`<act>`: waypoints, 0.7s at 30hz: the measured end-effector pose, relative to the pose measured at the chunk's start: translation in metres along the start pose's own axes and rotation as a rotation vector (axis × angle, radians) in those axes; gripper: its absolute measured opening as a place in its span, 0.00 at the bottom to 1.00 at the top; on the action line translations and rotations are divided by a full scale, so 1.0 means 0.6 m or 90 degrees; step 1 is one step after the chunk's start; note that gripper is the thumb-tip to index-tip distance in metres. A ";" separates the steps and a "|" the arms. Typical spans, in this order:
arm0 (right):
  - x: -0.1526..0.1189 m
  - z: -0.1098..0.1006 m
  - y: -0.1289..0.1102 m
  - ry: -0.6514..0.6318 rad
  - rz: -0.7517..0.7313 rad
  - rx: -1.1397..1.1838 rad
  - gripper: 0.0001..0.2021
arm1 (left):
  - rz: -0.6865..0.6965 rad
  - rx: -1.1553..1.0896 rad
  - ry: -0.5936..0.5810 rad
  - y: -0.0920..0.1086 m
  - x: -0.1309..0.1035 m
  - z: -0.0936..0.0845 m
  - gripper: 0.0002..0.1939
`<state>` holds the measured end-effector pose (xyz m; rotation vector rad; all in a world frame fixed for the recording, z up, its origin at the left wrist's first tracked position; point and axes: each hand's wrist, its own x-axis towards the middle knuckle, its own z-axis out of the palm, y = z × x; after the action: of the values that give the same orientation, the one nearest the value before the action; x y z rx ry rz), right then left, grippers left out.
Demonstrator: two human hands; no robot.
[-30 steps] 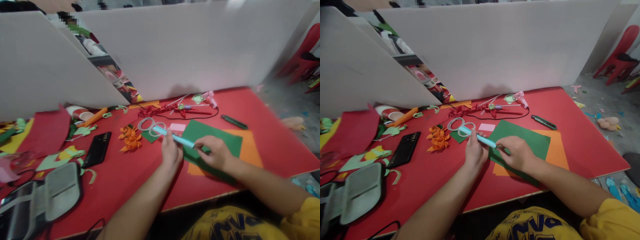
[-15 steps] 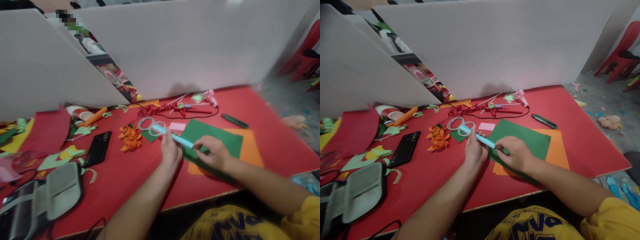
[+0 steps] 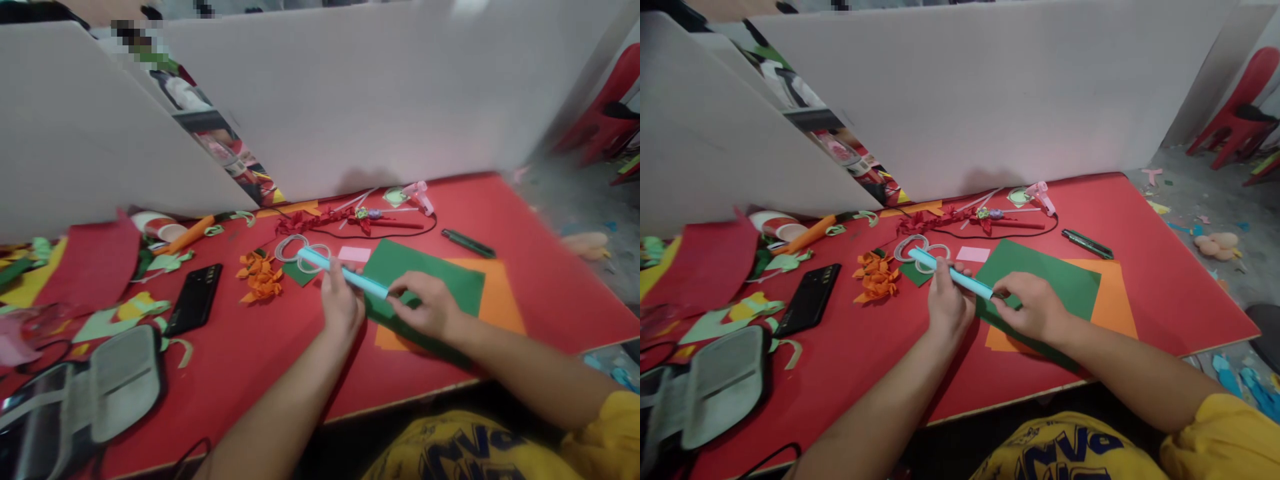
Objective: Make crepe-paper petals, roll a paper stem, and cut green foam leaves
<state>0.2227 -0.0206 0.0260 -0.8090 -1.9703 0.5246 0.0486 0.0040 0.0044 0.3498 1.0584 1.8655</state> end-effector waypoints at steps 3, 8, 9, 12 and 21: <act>0.000 0.000 -0.001 -0.001 0.024 0.014 0.02 | -0.010 -0.012 0.000 0.001 0.004 -0.001 0.24; 0.001 0.001 0.000 0.007 0.016 0.036 0.02 | -0.003 -0.008 0.013 0.003 0.006 -0.001 0.24; 0.000 0.001 0.000 0.006 0.004 0.032 0.02 | 0.000 -0.007 0.012 0.003 0.006 -0.001 0.25; 0.000 0.001 0.004 -0.012 -0.033 -0.002 0.02 | 0.006 -0.010 0.014 0.003 0.005 0.000 0.25; -0.002 0.001 0.015 -0.062 -0.072 -0.086 0.05 | -0.015 0.012 0.010 -0.008 0.004 -0.002 0.25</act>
<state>0.2256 -0.0153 0.0192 -0.7617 -2.1454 0.3744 0.0493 0.0063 -0.0009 0.3329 1.0866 1.8404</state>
